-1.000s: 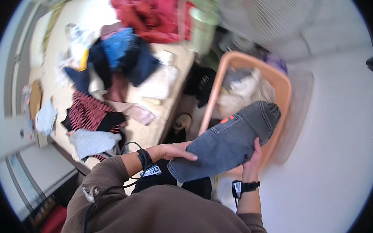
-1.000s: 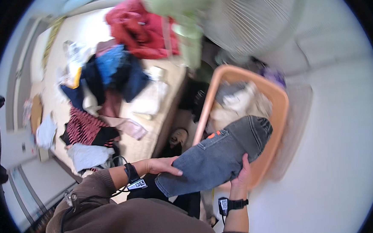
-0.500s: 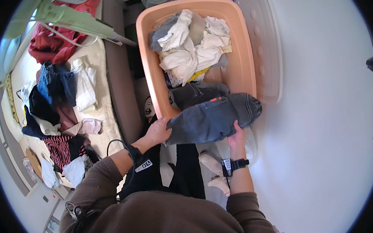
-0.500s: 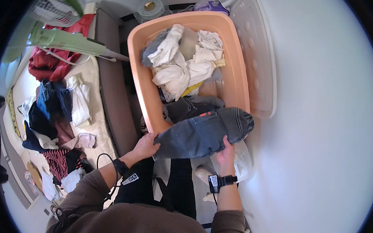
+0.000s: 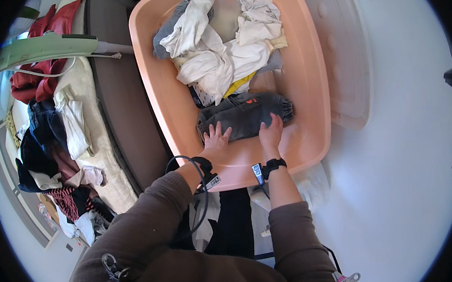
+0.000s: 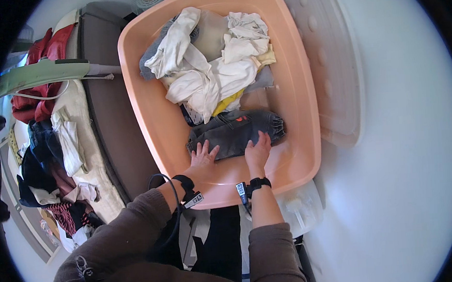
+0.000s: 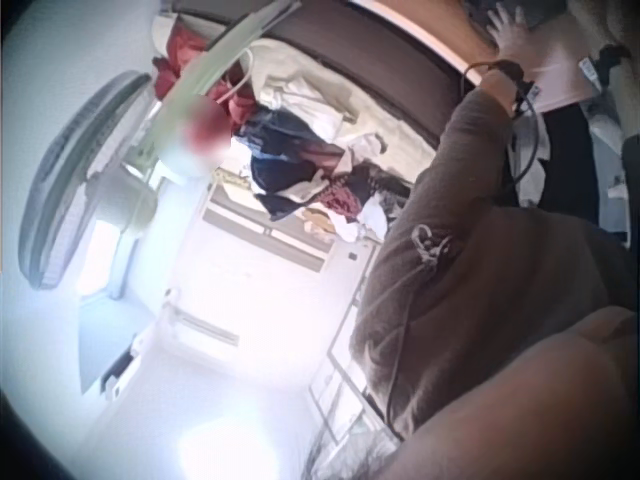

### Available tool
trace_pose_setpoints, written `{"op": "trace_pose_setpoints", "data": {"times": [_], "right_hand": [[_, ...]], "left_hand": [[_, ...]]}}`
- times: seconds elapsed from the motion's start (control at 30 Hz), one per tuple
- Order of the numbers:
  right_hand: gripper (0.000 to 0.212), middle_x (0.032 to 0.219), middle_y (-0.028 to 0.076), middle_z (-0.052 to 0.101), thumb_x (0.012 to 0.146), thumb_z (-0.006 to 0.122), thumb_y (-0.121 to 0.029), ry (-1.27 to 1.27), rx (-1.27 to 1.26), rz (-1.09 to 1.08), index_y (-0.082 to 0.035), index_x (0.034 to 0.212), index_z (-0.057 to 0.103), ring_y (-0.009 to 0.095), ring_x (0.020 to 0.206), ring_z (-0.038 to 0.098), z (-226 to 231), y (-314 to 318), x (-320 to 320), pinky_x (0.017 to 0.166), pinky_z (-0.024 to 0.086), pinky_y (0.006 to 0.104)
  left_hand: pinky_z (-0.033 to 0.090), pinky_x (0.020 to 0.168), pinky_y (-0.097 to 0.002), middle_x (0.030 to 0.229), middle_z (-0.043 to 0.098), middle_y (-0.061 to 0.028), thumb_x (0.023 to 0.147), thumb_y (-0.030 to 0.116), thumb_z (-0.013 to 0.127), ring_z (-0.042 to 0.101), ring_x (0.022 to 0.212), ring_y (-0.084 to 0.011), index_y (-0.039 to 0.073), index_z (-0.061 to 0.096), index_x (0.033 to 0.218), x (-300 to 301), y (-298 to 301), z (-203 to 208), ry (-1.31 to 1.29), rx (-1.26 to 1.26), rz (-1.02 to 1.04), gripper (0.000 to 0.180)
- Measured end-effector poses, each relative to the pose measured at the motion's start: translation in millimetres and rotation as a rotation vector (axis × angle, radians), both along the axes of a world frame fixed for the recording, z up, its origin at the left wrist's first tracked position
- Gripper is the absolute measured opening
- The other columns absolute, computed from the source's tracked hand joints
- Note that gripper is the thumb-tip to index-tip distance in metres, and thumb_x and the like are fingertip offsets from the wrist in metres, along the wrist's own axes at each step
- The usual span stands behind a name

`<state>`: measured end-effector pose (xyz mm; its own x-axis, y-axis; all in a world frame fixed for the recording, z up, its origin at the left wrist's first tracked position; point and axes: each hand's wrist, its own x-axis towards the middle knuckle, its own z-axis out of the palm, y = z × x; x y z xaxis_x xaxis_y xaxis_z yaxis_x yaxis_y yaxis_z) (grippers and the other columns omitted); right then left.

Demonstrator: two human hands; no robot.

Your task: The person hangs a red jacket in a closet, then folds various garments from a bed and places them into a pink laundry basket. They also pack several folded items into a vacuum-seal bag and place the bag into the basket.

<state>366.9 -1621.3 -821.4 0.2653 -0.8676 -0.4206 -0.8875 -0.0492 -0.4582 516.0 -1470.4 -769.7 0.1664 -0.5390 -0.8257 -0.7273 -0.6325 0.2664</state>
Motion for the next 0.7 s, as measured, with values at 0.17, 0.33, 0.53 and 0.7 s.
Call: {"op": "trace_pose_setpoints", "data": {"times": [0.17,0.33,0.53,0.7], "right_hand": [[0.083,0.165,0.017,0.006,0.085,0.071,-0.029,0.425,0.15,0.394,-0.022,0.155,0.028,0.042,0.15,0.014,-40.0,-34.8,19.9,0.11,0.032,0.0655],[0.091,0.166,0.014,-0.003,0.084,0.071,-0.039,0.545,0.355,0.318,-0.023,0.158,0.02,0.038,0.152,0.005,-101.8,-54.7,4.0,0.111,0.031,0.0641],[0.098,0.162,0.026,0.008,0.081,0.073,-0.042,0.423,0.387,0.378,-0.011,0.157,0.02,0.042,0.15,0.013,-152.3,-70.8,-13.8,0.119,0.026,0.0494],[0.065,0.137,0.026,0.055,0.089,0.065,-0.042,0.155,0.309,0.259,0.003,0.135,0.055,0.038,0.131,0.051,-129.8,-80.6,-36.9,0.111,0.039,0.04]], "left_hand": [[0.02,0.109,-0.0704,0.163,0.006,-0.0261,0.085,0.038,0.065,0.014,0.147,-0.052,0.012,0.015,0.159,-12.1,0.4,-91.0,-0.019,0.16,0.11,0.093],[0.016,0.11,-0.0715,0.163,0.002,-0.0248,0.082,0.037,0.069,0.008,0.148,-0.0509,0.009,0.01,0.159,-12.2,4.9,-154.8,-0.106,0.223,0.132,0.101],[0.019,0.107,-0.0737,0.164,-0.004,-0.0222,0.079,0.035,0.071,0.005,0.149,-0.0487,0.009,0.004,0.159,5.6,-12.9,-180.8,0.003,0.292,0.18,0.108],[0.045,0.103,-0.0536,0.148,0.041,-0.0286,0.087,0.037,0.063,0.047,0.13,-0.0495,-0.002,0.042,0.143,24.8,-16.0,-144.1,0.312,0.19,0.342,0.072]]}}
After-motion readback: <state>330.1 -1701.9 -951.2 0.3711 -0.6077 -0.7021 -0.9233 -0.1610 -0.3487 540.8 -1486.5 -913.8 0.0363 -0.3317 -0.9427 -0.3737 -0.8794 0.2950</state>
